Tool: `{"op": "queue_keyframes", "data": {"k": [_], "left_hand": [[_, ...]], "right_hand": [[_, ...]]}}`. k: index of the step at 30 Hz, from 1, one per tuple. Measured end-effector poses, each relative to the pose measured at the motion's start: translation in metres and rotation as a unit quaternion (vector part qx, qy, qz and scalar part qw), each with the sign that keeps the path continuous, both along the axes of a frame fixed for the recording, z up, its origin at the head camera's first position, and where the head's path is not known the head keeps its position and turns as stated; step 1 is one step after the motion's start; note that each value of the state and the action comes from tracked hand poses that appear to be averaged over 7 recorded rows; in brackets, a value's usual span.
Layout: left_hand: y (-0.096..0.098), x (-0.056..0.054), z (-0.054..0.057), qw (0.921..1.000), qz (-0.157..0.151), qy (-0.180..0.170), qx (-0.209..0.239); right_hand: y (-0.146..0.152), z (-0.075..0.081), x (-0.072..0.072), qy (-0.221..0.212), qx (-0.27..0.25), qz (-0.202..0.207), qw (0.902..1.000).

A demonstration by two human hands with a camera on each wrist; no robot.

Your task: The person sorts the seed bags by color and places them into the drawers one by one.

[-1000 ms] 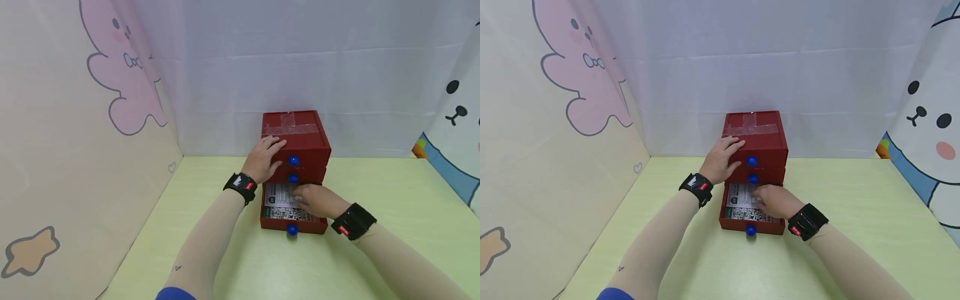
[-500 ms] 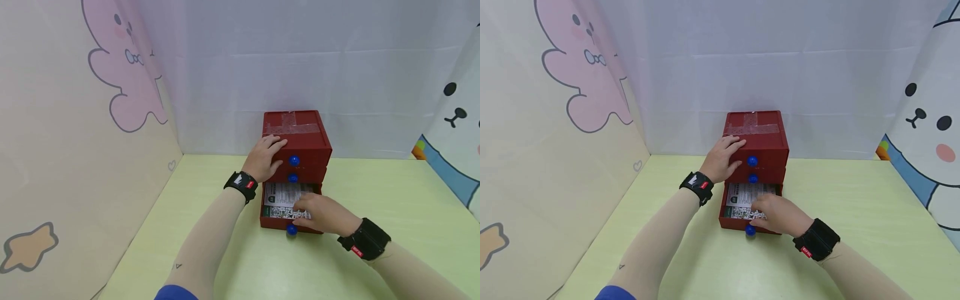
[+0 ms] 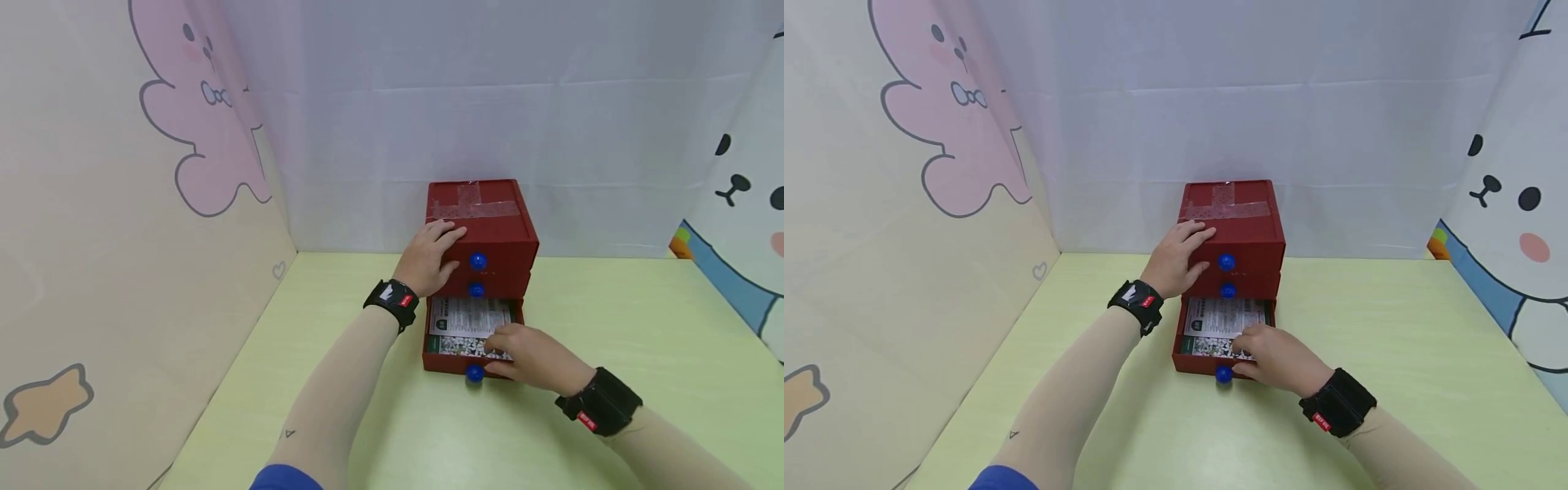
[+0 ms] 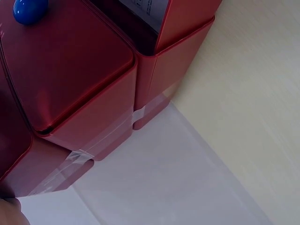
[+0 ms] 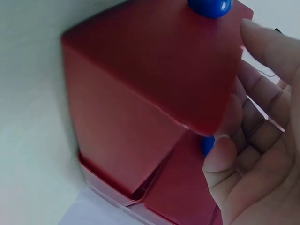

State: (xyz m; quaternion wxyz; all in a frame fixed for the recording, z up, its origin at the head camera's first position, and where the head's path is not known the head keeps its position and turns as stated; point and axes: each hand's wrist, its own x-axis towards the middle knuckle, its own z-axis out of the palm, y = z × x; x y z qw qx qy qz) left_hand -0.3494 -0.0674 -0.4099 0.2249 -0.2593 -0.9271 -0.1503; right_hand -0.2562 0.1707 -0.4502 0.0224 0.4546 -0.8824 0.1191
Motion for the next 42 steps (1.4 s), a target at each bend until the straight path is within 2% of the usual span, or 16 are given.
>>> {"op": "queue_keyframes", "data": {"k": [8,17,24,42], "left_hand": [[0.001,0.000,0.002,1.0000,0.002,-0.001,0.001],[0.000,0.000,0.003,0.9999,0.004,-0.007,0.008],[-0.001,-0.001,0.002,0.9999,0.001,-0.009,0.013],[0.000,-0.002,-0.001,1.0000,0.001,-0.006,0.006]], "right_hand": [[0.011,-0.009,0.004,0.031,-0.018,-0.040,0.9986],[0.016,-0.009,0.006,0.044,-0.043,-0.032,0.9976],[0.016,-0.009,0.001,0.075,-0.058,-0.031,0.9950],[0.017,-0.024,-0.015,0.098,-0.087,-0.070,0.9889]]}}
